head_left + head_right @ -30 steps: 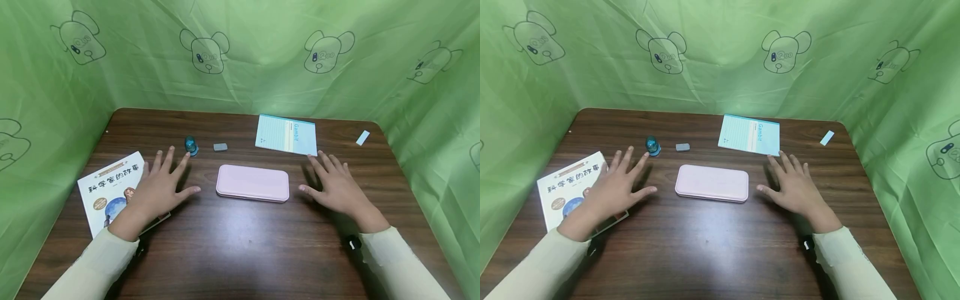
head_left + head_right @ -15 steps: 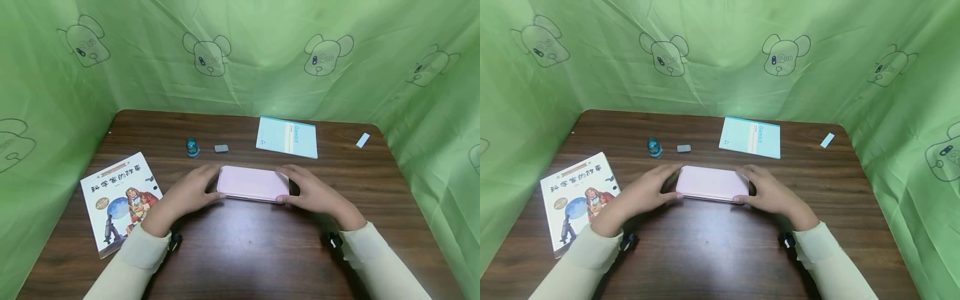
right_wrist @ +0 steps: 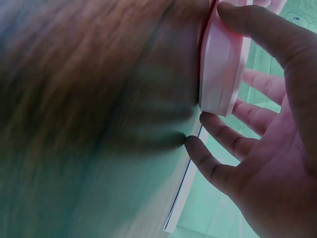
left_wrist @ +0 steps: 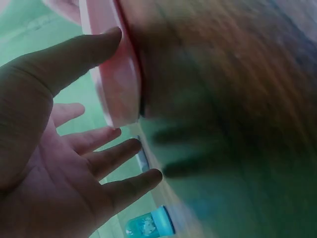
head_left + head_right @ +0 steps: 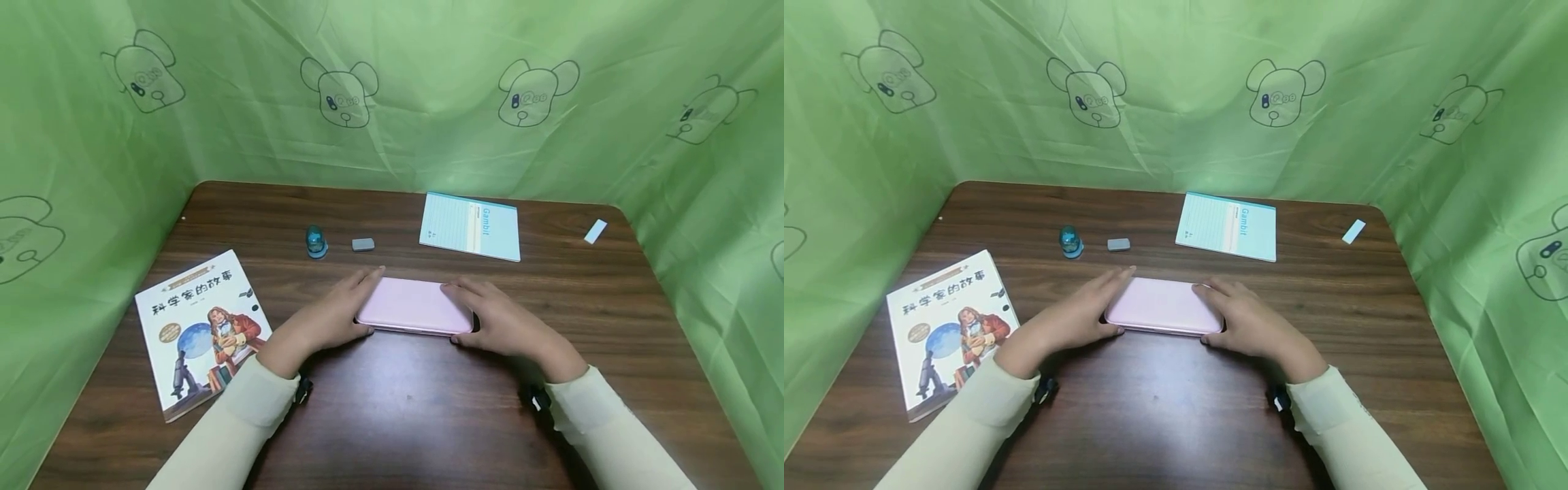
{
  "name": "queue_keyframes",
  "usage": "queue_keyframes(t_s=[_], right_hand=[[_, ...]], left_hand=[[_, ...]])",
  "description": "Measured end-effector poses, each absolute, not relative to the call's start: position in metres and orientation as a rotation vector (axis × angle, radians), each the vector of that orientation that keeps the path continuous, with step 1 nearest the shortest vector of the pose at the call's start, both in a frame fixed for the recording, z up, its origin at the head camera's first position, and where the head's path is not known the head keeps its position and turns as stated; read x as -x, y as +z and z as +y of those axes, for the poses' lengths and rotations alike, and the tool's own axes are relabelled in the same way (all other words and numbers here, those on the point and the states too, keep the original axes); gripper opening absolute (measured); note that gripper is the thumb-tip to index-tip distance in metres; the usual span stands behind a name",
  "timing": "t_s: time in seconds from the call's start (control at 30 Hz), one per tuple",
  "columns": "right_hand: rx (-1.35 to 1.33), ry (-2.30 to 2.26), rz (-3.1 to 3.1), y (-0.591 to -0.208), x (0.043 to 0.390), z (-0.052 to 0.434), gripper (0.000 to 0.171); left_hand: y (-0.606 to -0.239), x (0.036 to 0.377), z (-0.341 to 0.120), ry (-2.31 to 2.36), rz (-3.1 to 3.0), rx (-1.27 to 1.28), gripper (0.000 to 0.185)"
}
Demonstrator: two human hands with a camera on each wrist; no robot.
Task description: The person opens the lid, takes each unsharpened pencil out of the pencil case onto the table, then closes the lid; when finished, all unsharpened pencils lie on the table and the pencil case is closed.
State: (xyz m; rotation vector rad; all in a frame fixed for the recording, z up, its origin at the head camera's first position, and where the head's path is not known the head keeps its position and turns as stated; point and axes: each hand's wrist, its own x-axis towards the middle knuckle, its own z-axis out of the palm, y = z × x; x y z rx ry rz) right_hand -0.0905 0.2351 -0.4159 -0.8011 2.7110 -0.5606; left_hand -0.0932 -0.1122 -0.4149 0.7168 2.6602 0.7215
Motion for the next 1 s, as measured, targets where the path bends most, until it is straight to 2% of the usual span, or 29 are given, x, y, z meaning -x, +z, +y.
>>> queue_keyframes(t_s=[0.57, 1.0], right_hand=[[0.795, -0.530, 2.709, -0.416, 0.090, 0.237, 0.093], [0.874, -0.539, 2.719, -0.416, 0.093, 0.238, 0.093]], left_hand=[[-0.417, 0.095, -0.110, 0.504, 2.749, -0.841, 0.116], [-0.424, 0.098, -0.111, 0.560, 2.722, -0.903, 0.115]])
